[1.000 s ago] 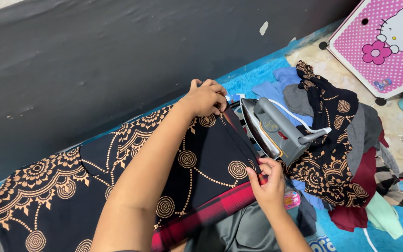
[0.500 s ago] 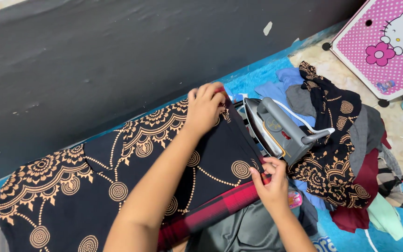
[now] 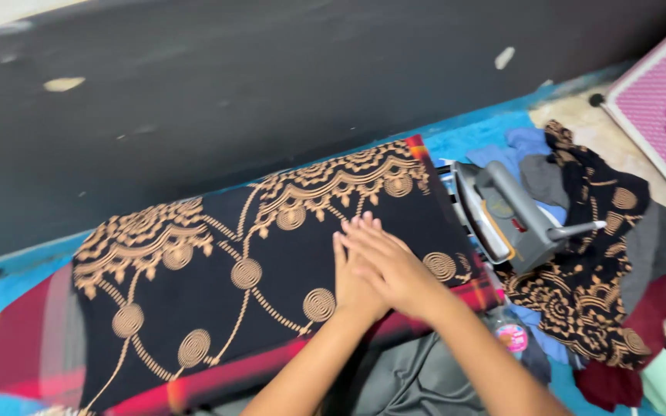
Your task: The recorder is ironing and folding a black patterned garment on a low ironing board while sitting on the floor.
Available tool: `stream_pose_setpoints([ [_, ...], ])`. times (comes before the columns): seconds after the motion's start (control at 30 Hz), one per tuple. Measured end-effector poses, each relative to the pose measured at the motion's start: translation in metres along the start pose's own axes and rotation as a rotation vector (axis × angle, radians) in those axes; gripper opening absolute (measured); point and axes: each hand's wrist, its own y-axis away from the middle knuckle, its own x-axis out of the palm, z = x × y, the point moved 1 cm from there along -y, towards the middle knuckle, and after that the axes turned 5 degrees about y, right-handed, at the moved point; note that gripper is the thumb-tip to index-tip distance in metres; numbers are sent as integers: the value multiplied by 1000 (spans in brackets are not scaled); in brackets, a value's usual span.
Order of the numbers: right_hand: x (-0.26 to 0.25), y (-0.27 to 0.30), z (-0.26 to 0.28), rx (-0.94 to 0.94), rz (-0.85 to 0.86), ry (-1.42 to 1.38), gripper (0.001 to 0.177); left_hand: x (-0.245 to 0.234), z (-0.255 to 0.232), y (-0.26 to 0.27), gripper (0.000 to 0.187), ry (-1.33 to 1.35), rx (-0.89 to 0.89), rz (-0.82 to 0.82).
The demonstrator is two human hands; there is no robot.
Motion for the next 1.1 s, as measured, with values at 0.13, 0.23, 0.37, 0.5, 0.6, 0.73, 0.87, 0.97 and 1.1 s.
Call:
stream_pose_setpoints([
  [0.13, 47, -46, -73, -85, 109, 272, 53, -26, -1, -1, 85, 58, -62, 157],
  [0.23, 32, -69, -95, 149, 63, 471, 55, -11, 2, 4, 91, 268, -103, 133],
  [0.37, 42, -68, -120, 368, -150, 684, 70, -9, 19, 16, 94, 397, -73, -91],
  [0.5, 58, -45, -52, 50, 6, 607, 69, -54, 59, 45, 85, 230, -165, -243],
  [0.6, 57, -14, -9, 110, 73, 549, 65, -84, 126, 86, 83, 100, -381, -189],
  [0.73, 61, -3, -18, 138, 69, 566, 68, -77, 224, 157, 82, -8, -454, -324],
  [0.87, 74, -35, 13, 116, 193, 643, 69, -80, 282, 209, 79, -212, -694, -303],
  [0.97, 108, -59, 42, 17, 228, 584, 69, -69, 308, 234, 71, -276, -767, -346],
  [1.1, 147, -75, 86, -120, 245, 463, 69, -100, 292, 242, 73, -206, -989, -493],
])
